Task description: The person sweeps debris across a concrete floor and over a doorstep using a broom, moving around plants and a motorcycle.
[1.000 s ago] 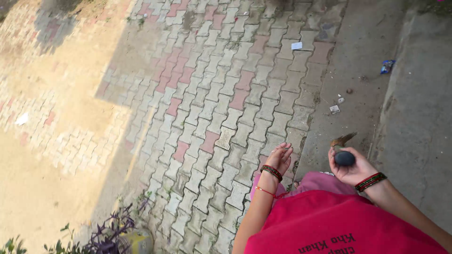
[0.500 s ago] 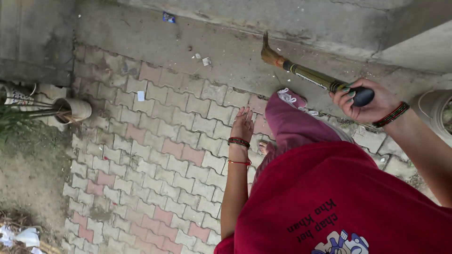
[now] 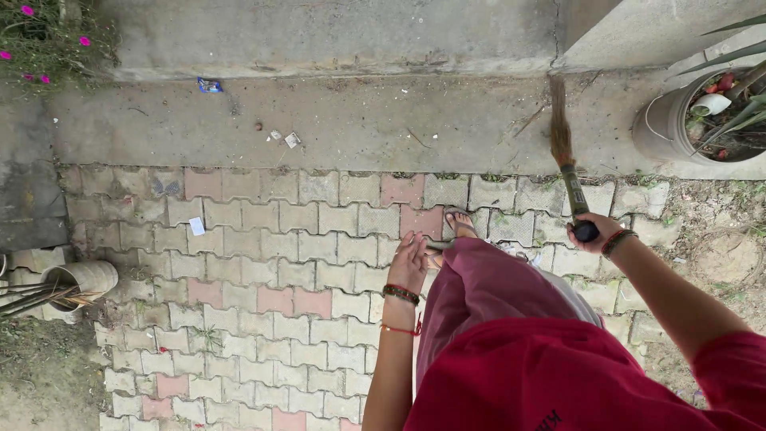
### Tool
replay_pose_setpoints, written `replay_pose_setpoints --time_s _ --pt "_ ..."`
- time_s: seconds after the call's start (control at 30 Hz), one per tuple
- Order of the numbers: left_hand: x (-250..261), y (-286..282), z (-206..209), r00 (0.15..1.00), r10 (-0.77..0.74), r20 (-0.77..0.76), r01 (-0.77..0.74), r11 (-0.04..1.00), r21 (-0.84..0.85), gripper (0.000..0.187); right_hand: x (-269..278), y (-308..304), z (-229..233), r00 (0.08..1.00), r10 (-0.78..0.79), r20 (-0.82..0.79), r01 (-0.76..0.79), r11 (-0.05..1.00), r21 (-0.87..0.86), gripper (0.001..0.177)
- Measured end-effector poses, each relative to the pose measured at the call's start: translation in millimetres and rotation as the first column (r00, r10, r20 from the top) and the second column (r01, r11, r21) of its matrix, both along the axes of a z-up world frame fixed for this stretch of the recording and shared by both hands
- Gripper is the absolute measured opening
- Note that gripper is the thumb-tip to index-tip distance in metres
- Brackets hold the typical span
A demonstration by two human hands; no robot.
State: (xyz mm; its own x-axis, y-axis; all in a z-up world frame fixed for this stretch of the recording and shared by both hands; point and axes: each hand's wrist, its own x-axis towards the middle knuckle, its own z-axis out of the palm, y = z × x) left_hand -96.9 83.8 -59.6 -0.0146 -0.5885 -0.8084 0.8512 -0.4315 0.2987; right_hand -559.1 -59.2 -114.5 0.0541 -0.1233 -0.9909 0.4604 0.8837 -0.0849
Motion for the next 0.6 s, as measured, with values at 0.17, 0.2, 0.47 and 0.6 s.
replay_pose_setpoints --time_s 0.17,0.2,0.47,0.6 --pt "11.0 52.3 20.4 0.995 0.089 0.045 -0.094 0.990 0.109 0.054 113.9 -63.5 -102.8 0.993 0.054 -0.103 -0.028 0.970 0.242 0.029" --pt "10.9 58.0 24.8 0.993 0.111 0.042 -0.116 0.985 0.128 0.053 160.2 -75.1 -110.7 0.993 0.111 0.026 -0.114 0.955 0.273 0.024" --pt "-33.9 13.8 34.4 0.996 0.078 0.046 -0.082 0.992 0.092 0.046 226.1 -104.3 -81.1 0.155 0.932 -0.328 -0.988 0.143 -0.061 0.053" --pt "-48.7 -4.6 23.3 0.994 0.107 -0.021 -0.106 0.994 0.027 0.045 103.8 -146.6 -27.4 0.654 0.755 -0.056 -0.751 0.638 -0.166 0.061"
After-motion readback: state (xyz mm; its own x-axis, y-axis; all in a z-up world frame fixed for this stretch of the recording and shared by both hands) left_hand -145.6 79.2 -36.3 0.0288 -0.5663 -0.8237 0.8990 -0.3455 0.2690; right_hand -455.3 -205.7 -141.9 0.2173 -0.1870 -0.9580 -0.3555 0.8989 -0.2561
